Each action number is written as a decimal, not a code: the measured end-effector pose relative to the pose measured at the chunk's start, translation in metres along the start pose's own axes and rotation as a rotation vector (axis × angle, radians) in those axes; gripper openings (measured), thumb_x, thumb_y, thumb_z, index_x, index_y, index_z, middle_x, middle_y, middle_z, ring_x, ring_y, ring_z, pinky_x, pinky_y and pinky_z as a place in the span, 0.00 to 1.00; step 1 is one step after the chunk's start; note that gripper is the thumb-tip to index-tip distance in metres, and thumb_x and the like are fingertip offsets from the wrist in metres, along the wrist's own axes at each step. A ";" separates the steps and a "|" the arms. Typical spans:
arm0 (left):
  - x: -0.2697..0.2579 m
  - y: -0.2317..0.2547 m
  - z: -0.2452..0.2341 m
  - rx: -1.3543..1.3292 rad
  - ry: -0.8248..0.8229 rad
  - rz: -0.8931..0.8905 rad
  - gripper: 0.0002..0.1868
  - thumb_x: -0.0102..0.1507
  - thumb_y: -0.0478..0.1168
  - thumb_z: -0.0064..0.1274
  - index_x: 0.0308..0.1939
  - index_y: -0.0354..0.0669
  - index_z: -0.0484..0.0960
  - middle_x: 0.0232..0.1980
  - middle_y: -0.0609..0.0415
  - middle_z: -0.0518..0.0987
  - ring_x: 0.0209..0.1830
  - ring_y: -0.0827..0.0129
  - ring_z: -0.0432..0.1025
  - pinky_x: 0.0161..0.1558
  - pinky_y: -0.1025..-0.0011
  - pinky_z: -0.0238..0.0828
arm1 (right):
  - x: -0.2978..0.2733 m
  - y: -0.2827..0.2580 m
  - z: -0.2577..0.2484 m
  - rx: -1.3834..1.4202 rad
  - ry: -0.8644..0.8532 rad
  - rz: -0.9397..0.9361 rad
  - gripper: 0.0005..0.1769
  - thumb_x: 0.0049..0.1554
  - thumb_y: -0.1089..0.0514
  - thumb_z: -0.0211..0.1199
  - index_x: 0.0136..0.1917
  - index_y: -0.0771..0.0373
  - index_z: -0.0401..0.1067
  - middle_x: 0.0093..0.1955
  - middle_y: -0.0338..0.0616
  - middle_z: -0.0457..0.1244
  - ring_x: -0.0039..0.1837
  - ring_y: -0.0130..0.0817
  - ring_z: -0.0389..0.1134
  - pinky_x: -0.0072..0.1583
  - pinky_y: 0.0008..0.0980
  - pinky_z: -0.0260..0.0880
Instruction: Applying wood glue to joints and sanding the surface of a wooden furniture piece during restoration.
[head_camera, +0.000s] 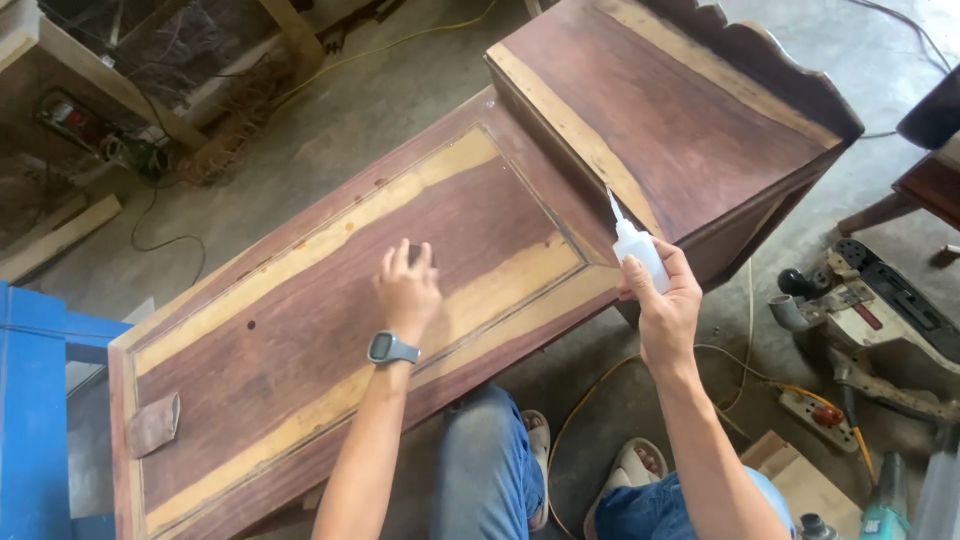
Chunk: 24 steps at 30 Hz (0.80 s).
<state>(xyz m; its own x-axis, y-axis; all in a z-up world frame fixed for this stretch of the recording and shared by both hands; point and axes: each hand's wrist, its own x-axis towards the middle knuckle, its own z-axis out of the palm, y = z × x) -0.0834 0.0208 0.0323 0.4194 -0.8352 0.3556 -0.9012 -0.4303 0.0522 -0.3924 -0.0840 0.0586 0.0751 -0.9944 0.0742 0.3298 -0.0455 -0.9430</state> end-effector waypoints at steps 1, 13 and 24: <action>0.000 0.009 -0.014 0.074 -0.164 -0.058 0.28 0.66 0.53 0.46 0.68 0.48 0.77 0.79 0.39 0.60 0.79 0.41 0.51 0.69 0.31 0.45 | 0.001 0.000 0.000 -0.003 -0.001 0.004 0.20 0.62 0.59 0.68 0.65 0.67 0.72 0.37 0.50 0.65 0.39 0.31 0.69 0.45 0.30 0.76; 0.052 0.143 0.039 0.004 -0.310 0.175 0.51 0.65 0.77 0.21 0.76 0.43 0.63 0.85 0.47 0.38 0.84 0.45 0.32 0.70 0.21 0.24 | 0.004 0.007 -0.006 0.027 0.010 0.003 0.23 0.61 0.58 0.69 0.66 0.68 0.71 0.41 0.49 0.66 0.41 0.30 0.70 0.44 0.30 0.75; 0.013 0.079 0.026 -0.273 -0.307 0.401 0.29 0.64 0.68 0.48 0.67 0.72 0.76 0.86 0.47 0.38 0.84 0.42 0.36 0.68 0.22 0.36 | 0.012 0.003 -0.019 0.051 0.031 0.021 0.23 0.61 0.57 0.68 0.66 0.67 0.70 0.41 0.49 0.65 0.40 0.30 0.70 0.44 0.29 0.76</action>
<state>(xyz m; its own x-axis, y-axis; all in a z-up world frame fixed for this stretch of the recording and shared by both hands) -0.1466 -0.0328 0.0167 0.0147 -0.9936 0.1121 -0.9748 0.0107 0.2227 -0.4080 -0.0976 0.0503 0.0530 -0.9976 0.0438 0.3760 -0.0207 -0.9264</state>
